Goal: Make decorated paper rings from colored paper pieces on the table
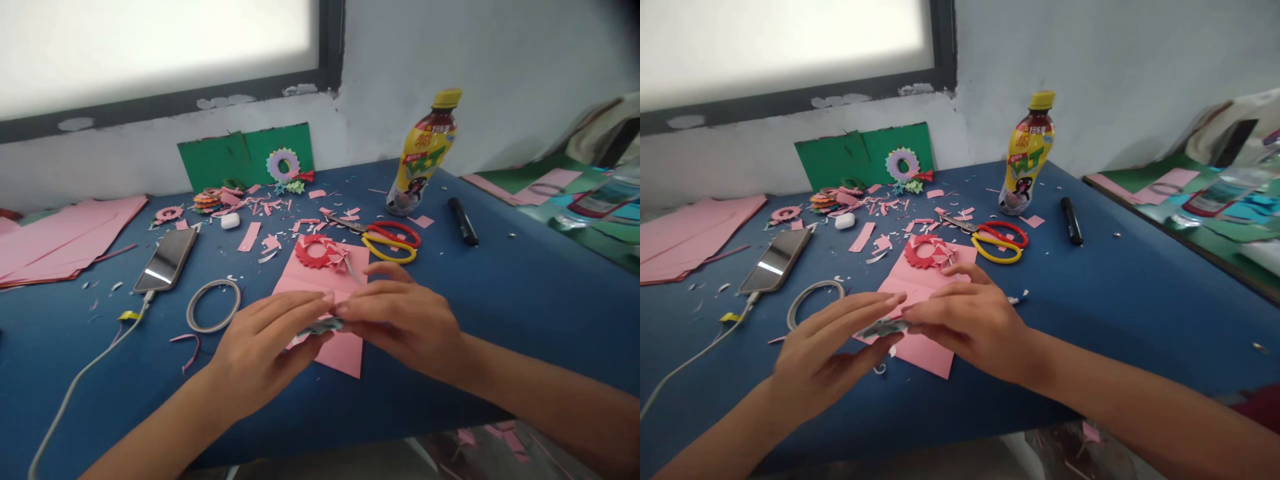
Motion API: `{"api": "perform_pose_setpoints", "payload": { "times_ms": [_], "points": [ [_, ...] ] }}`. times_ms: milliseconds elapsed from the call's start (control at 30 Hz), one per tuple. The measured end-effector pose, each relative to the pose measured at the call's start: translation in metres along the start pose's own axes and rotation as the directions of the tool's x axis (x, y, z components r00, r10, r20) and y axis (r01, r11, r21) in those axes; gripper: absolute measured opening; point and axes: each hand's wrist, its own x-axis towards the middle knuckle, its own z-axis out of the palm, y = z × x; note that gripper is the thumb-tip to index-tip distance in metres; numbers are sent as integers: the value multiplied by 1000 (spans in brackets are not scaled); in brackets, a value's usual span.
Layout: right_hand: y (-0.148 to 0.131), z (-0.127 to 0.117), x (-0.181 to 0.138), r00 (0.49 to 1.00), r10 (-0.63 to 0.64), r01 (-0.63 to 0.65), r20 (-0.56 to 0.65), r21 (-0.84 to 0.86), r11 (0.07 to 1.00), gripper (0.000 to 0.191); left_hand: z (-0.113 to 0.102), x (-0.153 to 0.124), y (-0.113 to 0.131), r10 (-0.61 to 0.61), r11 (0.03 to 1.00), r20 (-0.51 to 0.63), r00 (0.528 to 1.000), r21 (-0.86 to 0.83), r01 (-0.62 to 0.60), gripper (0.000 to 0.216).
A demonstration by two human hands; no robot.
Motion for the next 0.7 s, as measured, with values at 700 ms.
{"api": "perform_pose_setpoints", "payload": {
  "times_ms": [700],
  "points": [
    [-40,-7,-21,997,74,-76,-20,-285,956,28,-7,-11,15,154,974,17,988,168,-155,19]
  ]
}}
